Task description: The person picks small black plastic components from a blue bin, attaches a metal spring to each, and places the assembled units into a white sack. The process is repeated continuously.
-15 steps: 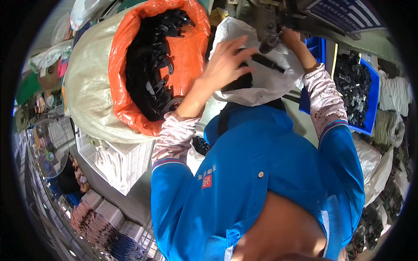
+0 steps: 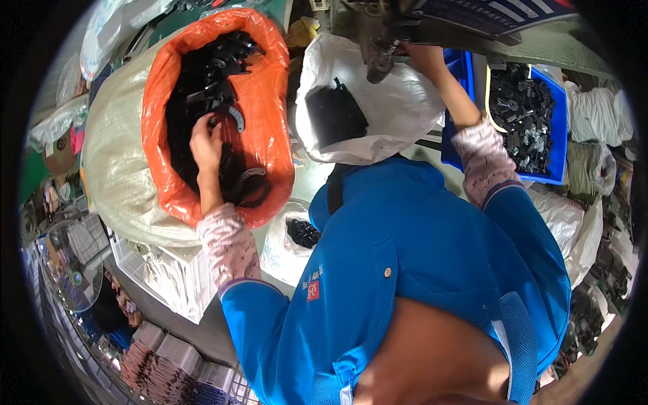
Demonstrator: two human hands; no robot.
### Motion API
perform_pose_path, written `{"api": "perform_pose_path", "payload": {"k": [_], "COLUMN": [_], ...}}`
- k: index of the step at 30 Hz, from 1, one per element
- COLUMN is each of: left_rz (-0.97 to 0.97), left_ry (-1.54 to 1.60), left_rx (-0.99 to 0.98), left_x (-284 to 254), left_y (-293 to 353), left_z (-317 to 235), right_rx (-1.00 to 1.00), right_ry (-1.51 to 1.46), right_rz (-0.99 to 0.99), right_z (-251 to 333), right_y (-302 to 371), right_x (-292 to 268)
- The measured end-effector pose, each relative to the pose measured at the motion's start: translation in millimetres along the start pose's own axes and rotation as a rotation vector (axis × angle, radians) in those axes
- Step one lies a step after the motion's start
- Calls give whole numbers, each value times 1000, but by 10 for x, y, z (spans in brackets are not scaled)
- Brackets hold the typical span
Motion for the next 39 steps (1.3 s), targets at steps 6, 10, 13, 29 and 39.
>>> {"api": "perform_pose_path", "payload": {"k": [6, 10, 13, 29, 39], "left_rz": [-302, -283, -187, 330, 926], "left_ry": [937, 1365, 1654, 2061, 683], "left_rx": [-233, -376, -431, -906, 209], "left_x": [-633, -649, -445, 542, 809], "left_y": [-113, 33, 275, 1318, 1574], "left_z": [-45, -155, -488, -2299, -3879], "right_rx": [172, 129, 178, 140, 369], "right_ry": [-1502, -1363, -1191, -1495, -1326], "right_rz": [-514, -549, -501, -242, -216], "right_z": [445, 429, 430, 569, 312], "right_y": [412, 415, 371, 1275, 2800], "right_x": [-780, -717, -724, -578, -764]}}
Point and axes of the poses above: each hand's wrist, its own y-axis away from the middle knuckle, its own x-axis out of the palm, z = x × y, the point moved 4 cm from there along -y, towards the middle knuckle, and after that the axes turned 8 degrees about -x, right-handed, at the moved point
